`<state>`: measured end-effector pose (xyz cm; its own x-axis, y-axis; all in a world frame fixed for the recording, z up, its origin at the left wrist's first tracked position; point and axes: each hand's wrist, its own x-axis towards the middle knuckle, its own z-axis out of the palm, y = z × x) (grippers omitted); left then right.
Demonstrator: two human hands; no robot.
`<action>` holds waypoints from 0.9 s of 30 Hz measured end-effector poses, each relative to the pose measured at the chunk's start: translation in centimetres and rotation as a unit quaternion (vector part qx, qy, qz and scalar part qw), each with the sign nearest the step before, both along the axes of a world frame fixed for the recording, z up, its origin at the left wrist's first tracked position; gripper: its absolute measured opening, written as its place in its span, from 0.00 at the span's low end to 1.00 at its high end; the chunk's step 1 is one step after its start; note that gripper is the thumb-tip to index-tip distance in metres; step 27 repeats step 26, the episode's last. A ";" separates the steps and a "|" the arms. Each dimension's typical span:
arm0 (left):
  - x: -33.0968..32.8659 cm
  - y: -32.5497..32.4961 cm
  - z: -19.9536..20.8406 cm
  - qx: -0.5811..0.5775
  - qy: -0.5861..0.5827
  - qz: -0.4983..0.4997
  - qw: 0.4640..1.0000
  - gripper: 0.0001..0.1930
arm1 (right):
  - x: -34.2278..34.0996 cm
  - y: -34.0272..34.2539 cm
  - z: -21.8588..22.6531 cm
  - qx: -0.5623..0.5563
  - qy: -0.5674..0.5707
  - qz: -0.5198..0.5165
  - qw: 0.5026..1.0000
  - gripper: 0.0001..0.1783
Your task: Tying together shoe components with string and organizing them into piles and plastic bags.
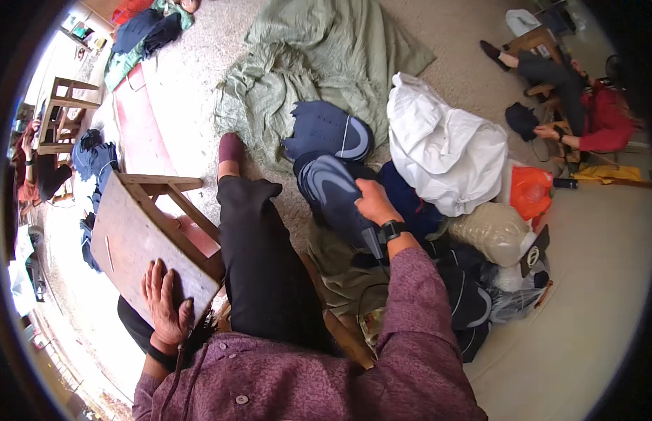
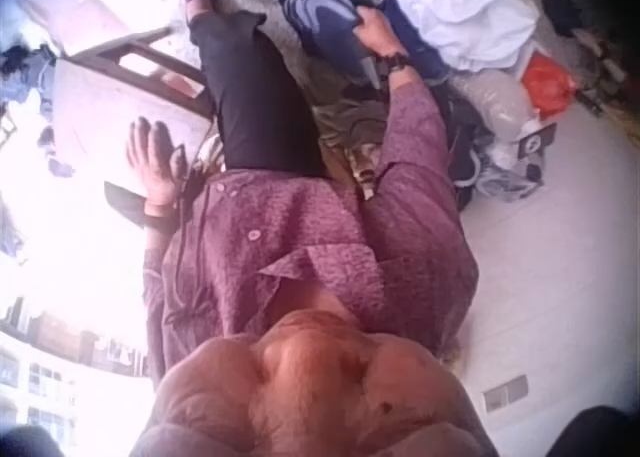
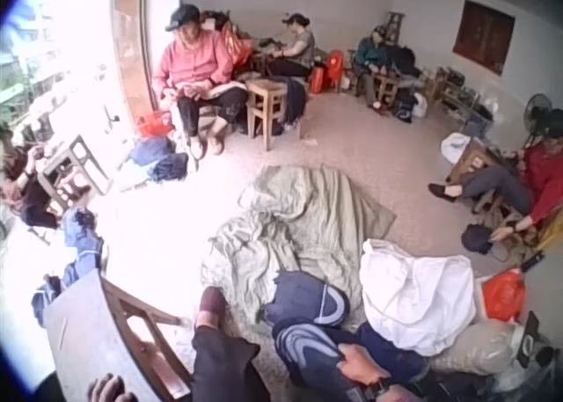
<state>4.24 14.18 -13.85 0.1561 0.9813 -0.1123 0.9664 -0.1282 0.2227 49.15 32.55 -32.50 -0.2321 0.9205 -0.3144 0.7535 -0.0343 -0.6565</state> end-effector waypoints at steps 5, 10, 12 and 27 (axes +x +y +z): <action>0.4 -0.4 1.1 0.033 -0.031 0.016 0.999 0.31 | 3.0 0.5 10.4 0.133 0.146 -0.140 0.970 0.23; -1.4 -2.9 2.5 0.044 -0.149 0.026 0.987 0.33 | -0.8 -1.0 25.8 0.093 0.353 -0.110 0.925 0.25; -2.7 -4.5 2.6 0.016 -0.248 0.036 0.968 0.35 | -3.1 -2.2 29.9 0.105 0.374 -0.080 0.918 0.27; -5.5 -9.7 7.4 -0.041 -0.855 0.000 0.517 0.55 | -26.3 -12.6 35.2 -0.110 0.552 0.148 0.813 0.50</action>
